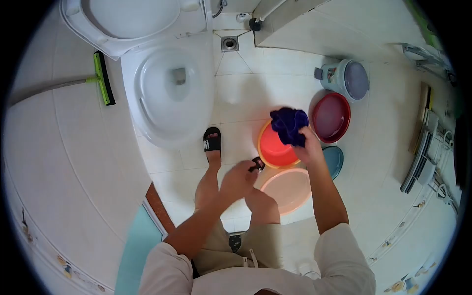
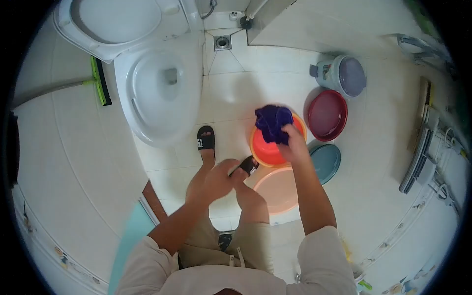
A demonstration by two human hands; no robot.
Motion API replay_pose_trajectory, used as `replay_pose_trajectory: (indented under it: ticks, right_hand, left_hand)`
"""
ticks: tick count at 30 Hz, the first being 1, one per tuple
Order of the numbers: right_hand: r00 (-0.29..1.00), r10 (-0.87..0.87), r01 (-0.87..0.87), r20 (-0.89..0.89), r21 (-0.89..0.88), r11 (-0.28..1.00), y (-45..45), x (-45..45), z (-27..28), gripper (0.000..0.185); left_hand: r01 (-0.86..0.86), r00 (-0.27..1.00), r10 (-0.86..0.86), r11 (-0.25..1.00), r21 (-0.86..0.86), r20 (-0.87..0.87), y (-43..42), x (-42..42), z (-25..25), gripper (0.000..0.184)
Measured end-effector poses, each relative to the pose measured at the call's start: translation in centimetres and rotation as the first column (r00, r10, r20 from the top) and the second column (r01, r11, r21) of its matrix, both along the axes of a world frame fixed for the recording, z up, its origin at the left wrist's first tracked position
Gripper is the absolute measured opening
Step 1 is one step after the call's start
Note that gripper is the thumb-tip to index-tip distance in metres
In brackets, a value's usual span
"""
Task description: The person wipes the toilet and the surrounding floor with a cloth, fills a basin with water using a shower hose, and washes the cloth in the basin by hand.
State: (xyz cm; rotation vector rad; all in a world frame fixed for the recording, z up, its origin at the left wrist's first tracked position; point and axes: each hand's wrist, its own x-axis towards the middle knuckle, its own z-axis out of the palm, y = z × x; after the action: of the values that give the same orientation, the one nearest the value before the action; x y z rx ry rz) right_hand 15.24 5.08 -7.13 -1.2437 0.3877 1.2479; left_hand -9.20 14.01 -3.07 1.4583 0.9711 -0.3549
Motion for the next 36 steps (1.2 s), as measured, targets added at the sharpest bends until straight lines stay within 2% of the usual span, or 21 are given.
replay_pose_trajectory:
  ticks: [1, 3, 4, 6, 7, 9, 12, 14, 17, 19, 20, 22, 23, 25, 29, 30, 31, 32, 33, 35, 36]
  right_hand:
    - [1.0, -0.01, 0.01, -0.01, -0.008, 1.0, 1.2, -0.5, -0.2, 0.034]
    - [0.998, 0.012, -0.005, -0.056, 0.126, 0.992, 3.6, -0.7, -0.8, 0.037]
    - [0.992, 0.079, -0.066, -0.1, 0.13, 0.989, 4.3, -0.7, -1.2, 0.039]
    - [0.988, 0.09, -0.069, -0.123, 0.167, 0.984, 6.0, -1.5, -1.3, 0.039]
    - [0.985, 0.103, -0.073, -0.136, 0.208, 0.975, 6.6, -1.6, -1.4, 0.039]
    - [0.978, 0.149, -0.116, -0.143, 0.217, 0.969, 6.9, -1.1, -3.1, 0.038]
    - [0.984, 0.158, -0.139, -0.082, 0.198, 0.97, 8.1, -0.7, -7.4, 0.038]
    - [0.983, 0.181, -0.179, 0.021, -0.052, 0.982, 9.4, -0.6, -10.2, 0.038]
    - [0.962, 0.272, -0.274, 0.034, 0.055, 0.96, 10.7, -0.1, -15.7, 0.038]
    - [0.957, 0.29, -0.291, 0.03, 0.131, 0.948, 13.1, 1.4, -17.4, 0.039]
    - [0.957, 0.289, -0.288, 0.013, 0.144, 0.947, 14.1, 1.8, -18.9, 0.038]
    - [0.958, 0.285, -0.272, -0.032, 0.212, 0.938, 16.4, 2.8, -22.2, 0.035]
    - [0.959, 0.282, -0.269, -0.029, 0.223, 0.937, 17.6, 3.2, -23.8, 0.035]
    - [0.975, 0.219, -0.205, -0.033, 0.235, 0.95, 21.0, 3.8, -25.6, 0.037]
    - [0.976, 0.063, -0.156, 0.21, 0.464, 0.872, 28.6, 5.2, -29.1, 0.037]
    - [0.779, 0.127, -0.351, 0.614, 0.261, 0.899, 31.1, 5.7, -32.0, 0.037]
    - [0.424, 0.21, -0.431, 0.881, -0.008, 0.903, 33.5, 5.6, -33.1, 0.038]
    - [-0.176, 0.417, -0.406, 0.892, -0.452, 0.794, 34.8, 6.2, -33.8, 0.04]
    - [-0.178, 0.4, -0.407, 0.899, -0.438, 0.802, 36.5, 5.8, -35.7, 0.04]
    - [-0.6, 0.47, -0.231, 0.647, -0.703, 0.673, 39.7, 5.2, -42.8, 0.036]
    - [-0.564, 0.406, -0.277, 0.719, -0.628, 0.727, 41.2, 5.0, -43.9, 0.039]
  left_hand:
    - [0.01, 1.0, -0.01, 1.0, -0.008, -0.01, 0.9, -0.7, -1.2, 0.032]
    - [-0.047, 0.99, 0.009, 0.964, 0.264, 0.144, 2.5, -1.5, -4.4, 0.024]
    - [-0.04, 0.991, 0.005, 0.965, 0.259, 0.134, 3.6, -1.7, -5.1, 0.024]
    - [-0.135, 0.967, -0.002, 0.846, 0.516, 0.256, 5.9, -1.6, -6.7, 0.019]
    - [-0.126, 0.969, -0.006, 0.849, 0.513, 0.248, 7.3, -1.4, -6.8, 0.019]
    - [-0.242, 0.954, 0.067, 0.746, 0.62, 0.291, 10.4, -1.1, -6.6, 0.019]
    - [-0.362, 0.928, 0.119, 0.52, 0.774, 0.354, 15.5, -3.1, -9.1, 0.025]
    - [-0.457, 0.888, 0.264, 0.411, 0.788, 0.377, 19.8, -5.2, -9.6, 0.028]
    - [-0.261, 0.911, 0.366, 0.155, 0.953, 0.19, 26.5, -9.7, -11.6, 0.042]
    - [0.006, 0.908, 0.417, 0.059, 0.998, -0.03, 30.7, -11.5, -13.7, 0.054]
    - [0.006, 0.91, 0.413, 0.05, 0.999, -0.026, 31.7, -11.7, -13.7, 0.054]
    - [-0.04, 0.86, 0.476, 0.418, 0.907, -0.181, 33.4, -11.6, -13.4, 0.061]
    - [-0.039, 0.862, 0.475, 0.408, 0.912, -0.176, 33.8, -11.6, -13.9, 0.061]
    - [-0.14, 0.909, 0.401, 0.553, 0.821, -0.115, 34.4, -12.0, -14.8, 0.061]
    - [-0.307, 0.894, 0.437, 0.432, 0.848, 0.101, 33.1, -11.8, -17.2, 0.057]
    - [-0.309, 0.894, 0.434, 0.416, 0.855, 0.112, 33.0, -11.6, -17.3, 0.057]
    - [-0.329, 0.88, 0.461, 0.422, 0.845, 0.112, 32.9, -11.4, -17.0, 0.056]
    - [-0.347, 0.866, 0.488, 0.43, 0.833, 0.109, 32.7, -11.4, -16.8, 0.055]
    - [-0.35, 0.865, 0.487, 0.414, 0.84, 0.12, 32.8, -11.5, -16.7, 0.055]
    - [-0.328, 0.868, 0.487, 0.425, 0.844, 0.092, 32.9, -11.6, -16.7, 0.055]
    - [-0.327, 0.867, 0.489, 0.415, 0.849, 0.095, 33.0, -11.6, -16.5, 0.055]
